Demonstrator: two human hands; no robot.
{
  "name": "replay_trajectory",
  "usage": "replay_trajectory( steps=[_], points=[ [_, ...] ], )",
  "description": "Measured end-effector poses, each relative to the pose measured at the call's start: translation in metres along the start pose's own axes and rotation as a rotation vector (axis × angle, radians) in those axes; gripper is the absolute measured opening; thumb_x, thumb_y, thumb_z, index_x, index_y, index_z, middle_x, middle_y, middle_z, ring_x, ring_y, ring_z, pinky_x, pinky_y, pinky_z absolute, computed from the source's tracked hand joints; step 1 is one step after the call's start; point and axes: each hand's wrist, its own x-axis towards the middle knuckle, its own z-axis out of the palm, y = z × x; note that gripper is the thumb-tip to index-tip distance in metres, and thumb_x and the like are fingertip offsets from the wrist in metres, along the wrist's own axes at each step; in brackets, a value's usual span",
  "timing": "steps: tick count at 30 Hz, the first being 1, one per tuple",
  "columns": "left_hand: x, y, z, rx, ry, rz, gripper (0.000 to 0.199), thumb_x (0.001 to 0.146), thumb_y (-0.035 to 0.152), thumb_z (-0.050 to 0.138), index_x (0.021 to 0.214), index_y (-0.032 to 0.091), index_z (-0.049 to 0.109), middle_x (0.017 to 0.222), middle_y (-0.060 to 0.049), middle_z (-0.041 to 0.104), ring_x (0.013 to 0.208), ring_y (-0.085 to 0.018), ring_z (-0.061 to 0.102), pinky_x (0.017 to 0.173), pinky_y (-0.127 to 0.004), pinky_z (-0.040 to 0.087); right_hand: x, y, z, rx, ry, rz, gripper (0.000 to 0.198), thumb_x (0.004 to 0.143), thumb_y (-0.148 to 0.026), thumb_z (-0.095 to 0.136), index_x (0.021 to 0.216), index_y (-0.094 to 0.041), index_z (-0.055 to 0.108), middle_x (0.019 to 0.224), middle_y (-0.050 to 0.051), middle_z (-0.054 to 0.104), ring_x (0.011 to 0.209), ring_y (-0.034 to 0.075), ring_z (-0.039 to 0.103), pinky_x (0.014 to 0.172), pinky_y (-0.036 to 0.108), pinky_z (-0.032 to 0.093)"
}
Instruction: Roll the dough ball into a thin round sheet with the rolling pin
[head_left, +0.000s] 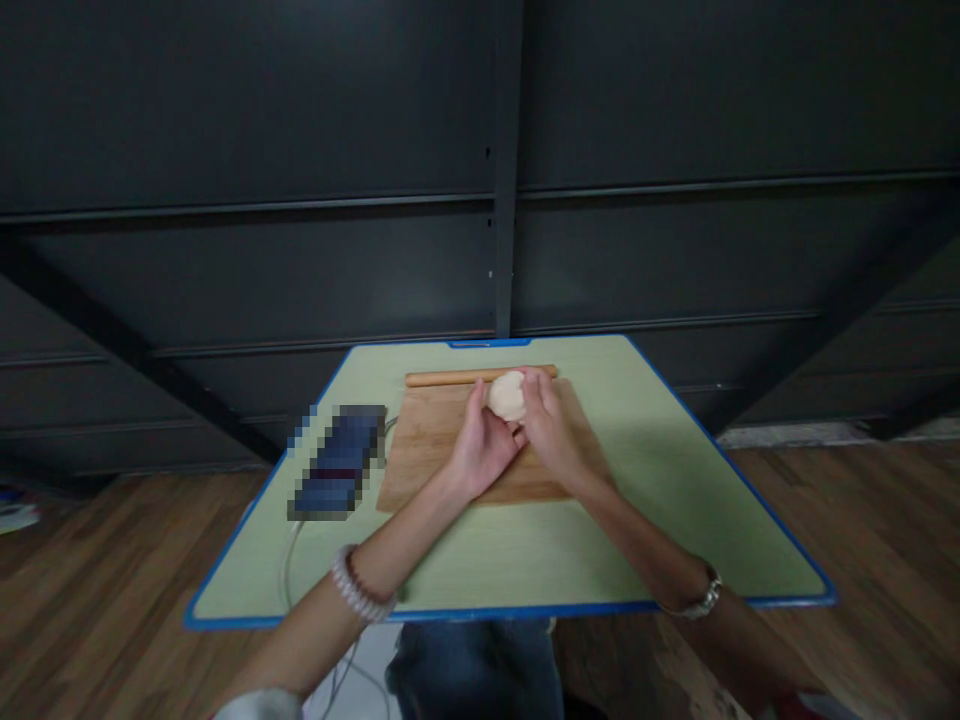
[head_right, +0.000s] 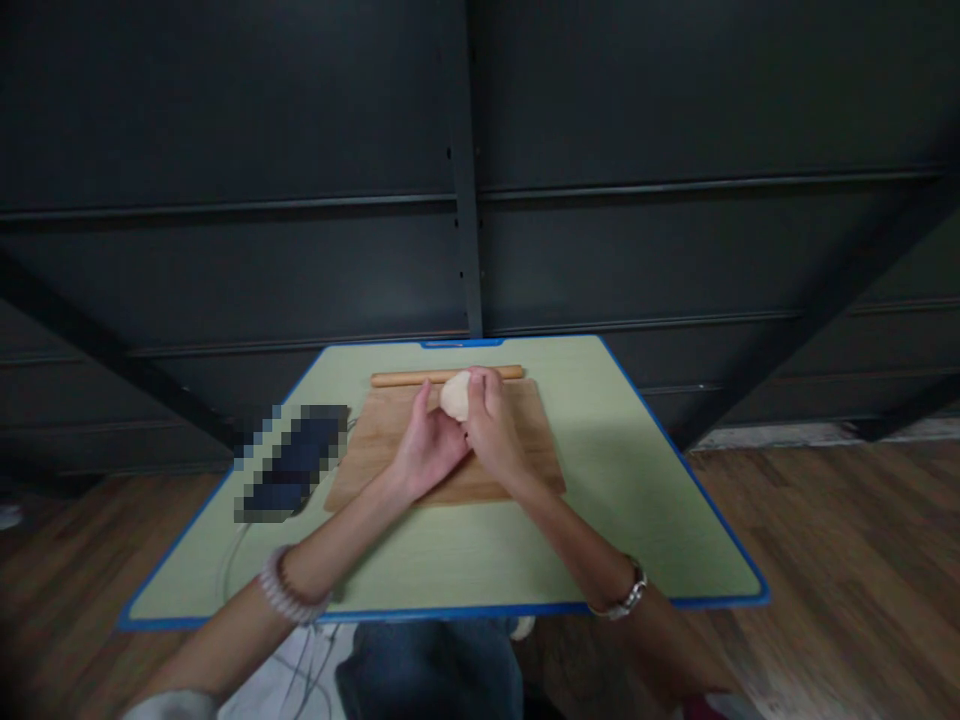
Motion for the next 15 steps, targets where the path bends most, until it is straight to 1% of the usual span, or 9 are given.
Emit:
replay_trajectory(
  steps=[1, 3, 5, 7, 9, 12, 15],
  points=[
    [0.002, 0.003, -0.002, -0.022, 0.023, 0.018, 0.044, 0.089, 0.05, 0.04, 0.1, 0.014, 0.062, 0.093, -0.008, 0.068, 0.08, -0.016, 0.064, 0.076, -0.027, 0.049, -0.002, -0.002, 0.003, 0.009, -0.033, -0.018, 0.032, 0.094, -0.041, 0.033, 0.1, -0.02, 0.056, 0.092, 0.006, 0.064, 0.083, 0.017, 0.06, 0.075, 0.029, 0.049],
    [0.005, 0.008, -0.006, -0.063, 0.062, 0.051, 0.046, 0.089, 0.052, 0.039, 0.091, 0.012, 0.062, 0.082, -0.007, 0.068, 0.072, -0.014, 0.064, 0.071, -0.025, 0.05, -0.005, -0.008, 0.006, 0.009, -0.135, -0.105, 0.024, 0.092, -0.034, 0.042, 0.1, -0.019, 0.059, 0.099, 0.007, 0.064, 0.093, 0.018, 0.059, 0.084, 0.033, 0.046],
    [0.006, 0.012, -0.008, -0.086, 0.095, 0.068, 0.047, 0.09, 0.052, 0.038, 0.081, 0.012, 0.061, 0.071, -0.005, 0.066, 0.063, -0.013, 0.062, 0.064, -0.023, 0.05, -0.007, -0.017, 0.005, 0.014, -0.219, -0.178, 0.017, 0.089, -0.028, 0.049, 0.097, -0.02, 0.062, 0.101, 0.006, 0.063, 0.097, 0.018, 0.057, 0.088, 0.034, 0.045],
    [0.006, 0.014, -0.009, -0.095, 0.126, 0.065, 0.047, 0.089, 0.051, 0.04, 0.072, 0.012, 0.06, 0.063, -0.004, 0.063, 0.055, -0.012, 0.059, 0.057, -0.021, 0.049, -0.009, -0.027, 0.003, -0.018, -0.267, -0.221, 0.014, 0.085, -0.024, 0.056, 0.096, -0.021, 0.063, 0.1, 0.005, 0.064, 0.097, 0.019, 0.057, 0.088, 0.035, 0.044],
    [0.006, 0.016, -0.009, -0.111, 0.16, 0.062, 0.048, 0.088, 0.052, 0.041, 0.067, 0.012, 0.058, 0.059, -0.003, 0.061, 0.051, -0.012, 0.058, 0.055, -0.021, 0.049, -0.011, -0.033, 0.002, -0.115, -0.278, -0.257, 0.016, 0.08, -0.023, 0.062, 0.096, -0.022, 0.063, 0.098, 0.004, 0.064, 0.097, 0.02, 0.055, 0.088, 0.037, 0.043],
    [0.005, 0.02, -0.009, -0.147, 0.227, 0.105, 0.047, 0.087, 0.051, 0.041, 0.065, 0.013, 0.058, 0.059, -0.003, 0.061, 0.051, -0.012, 0.058, 0.056, -0.023, 0.05, -0.015, -0.036, 0.003, -0.254, -0.299, -0.316, 0.028, 0.075, -0.024, 0.068, 0.103, -0.024, 0.061, 0.102, 0.003, 0.064, 0.1, 0.022, 0.053, 0.09, 0.041, 0.04],
    [0.004, 0.025, -0.008, -0.148, 0.294, 0.152, 0.043, 0.083, 0.051, 0.046, 0.068, 0.013, 0.059, 0.061, -0.004, 0.062, 0.053, -0.014, 0.059, 0.058, -0.024, 0.051, -0.016, -0.031, 0.005, -0.274, -0.322, -0.339, 0.042, 0.074, -0.024, 0.07, 0.113, -0.024, 0.056, 0.112, 0.003, 0.061, 0.105, 0.022, 0.051, 0.093, 0.041, 0.039]
  ],
)
